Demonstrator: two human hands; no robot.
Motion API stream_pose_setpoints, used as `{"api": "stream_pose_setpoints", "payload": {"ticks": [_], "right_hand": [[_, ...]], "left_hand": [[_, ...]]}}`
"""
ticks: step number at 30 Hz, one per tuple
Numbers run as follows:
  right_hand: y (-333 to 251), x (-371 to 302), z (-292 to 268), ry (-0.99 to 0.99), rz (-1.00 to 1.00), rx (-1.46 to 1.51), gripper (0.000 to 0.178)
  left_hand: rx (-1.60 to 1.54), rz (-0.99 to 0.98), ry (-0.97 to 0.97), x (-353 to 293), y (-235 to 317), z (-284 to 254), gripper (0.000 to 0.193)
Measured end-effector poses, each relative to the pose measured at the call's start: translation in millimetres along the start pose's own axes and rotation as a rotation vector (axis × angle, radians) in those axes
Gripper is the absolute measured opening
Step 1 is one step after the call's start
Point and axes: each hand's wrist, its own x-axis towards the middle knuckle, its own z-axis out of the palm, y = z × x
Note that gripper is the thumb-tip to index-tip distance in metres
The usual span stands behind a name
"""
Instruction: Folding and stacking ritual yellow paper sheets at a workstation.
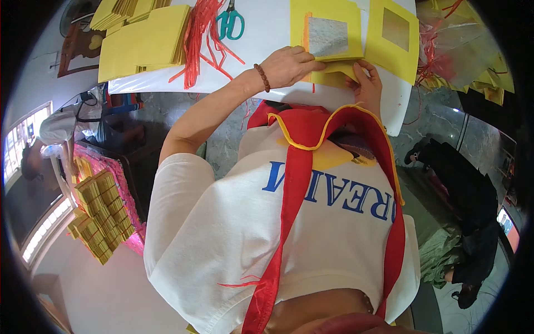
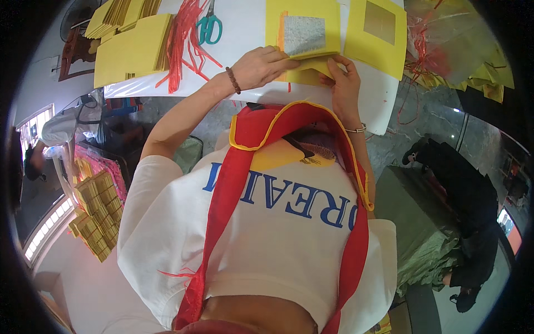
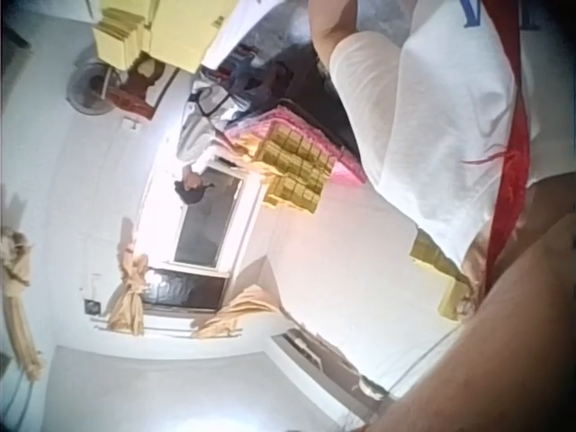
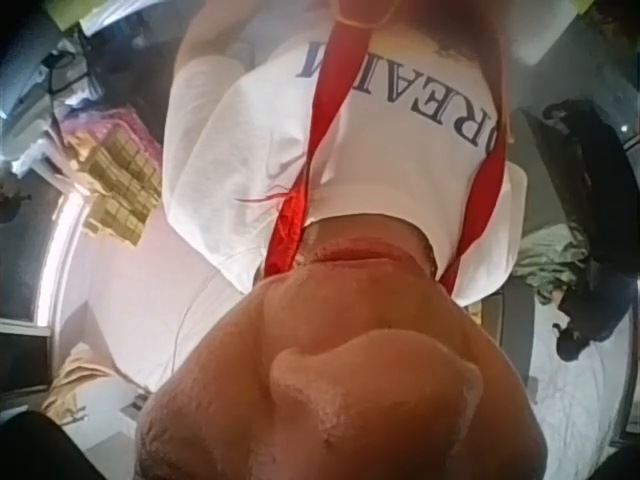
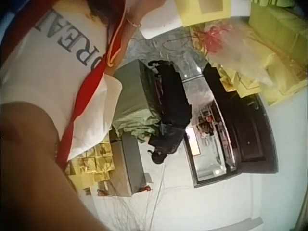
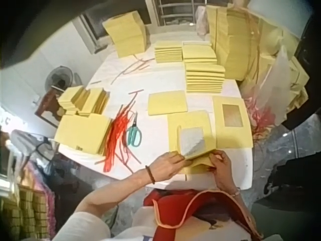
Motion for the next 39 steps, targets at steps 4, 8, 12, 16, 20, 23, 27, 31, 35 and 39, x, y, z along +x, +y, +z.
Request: {"api": "stream_pose_setpoints", "payload": {"ticks": [4, 8, 12, 16, 20, 23, 27, 31, 35, 39], "right_hand": [[2, 7, -7, -0.022, -0.074, 0.07, 0.034], [-7, 11, -6, -0.096, 0.129, 0.278, 0.047], [-1, 9, 10, -0.254, 0.016, 0.486, 0.046], [19, 0, 47, -0.055, -0.418, -0.016, 0.043], [14, 6, 44, -0.012, -0.225, 0.029, 0.033], [-10, -10, 38, 0.021, -0.345, -0.088, 0.031], [-36, -25, 19, -0.02, -0.606, -0.48, 0.03], [-35, -27, 9, -0.165, -0.671, -0.672, 0.028], [-23, -26, 7, -0.085, -0.495, -0.472, 0.026], [-21, -25, -4, -0.14, -0.6, -0.55, 0.023]], "left_hand": [[-0.167, -0.246, -0.047, 6, 5, -13, 0.043], [-0.339, -0.403, 0.028, 6, 3, -18, 0.042], [-0.203, -0.22, 0.102, -1, 6, 0, 0.044], [-0.262, -0.245, 0.193, 7, 21, 12, 0.042], [-0.231, -0.013, 0.13, 17, 15, 0, 0.039], [-0.079, -0.189, 0.47, 25, -10, -27, 0.064], [-0.467, -0.454, 0.649, 35, -41, -61, 0.092], [-0.701, -0.44, 0.585, 34, -50, -45, 0.091], [-0.957, -0.471, 0.551, 33, -52, -33, 0.084], [-1.129, -0.513, 0.534, 25, -50, -40, 0.057]]}}
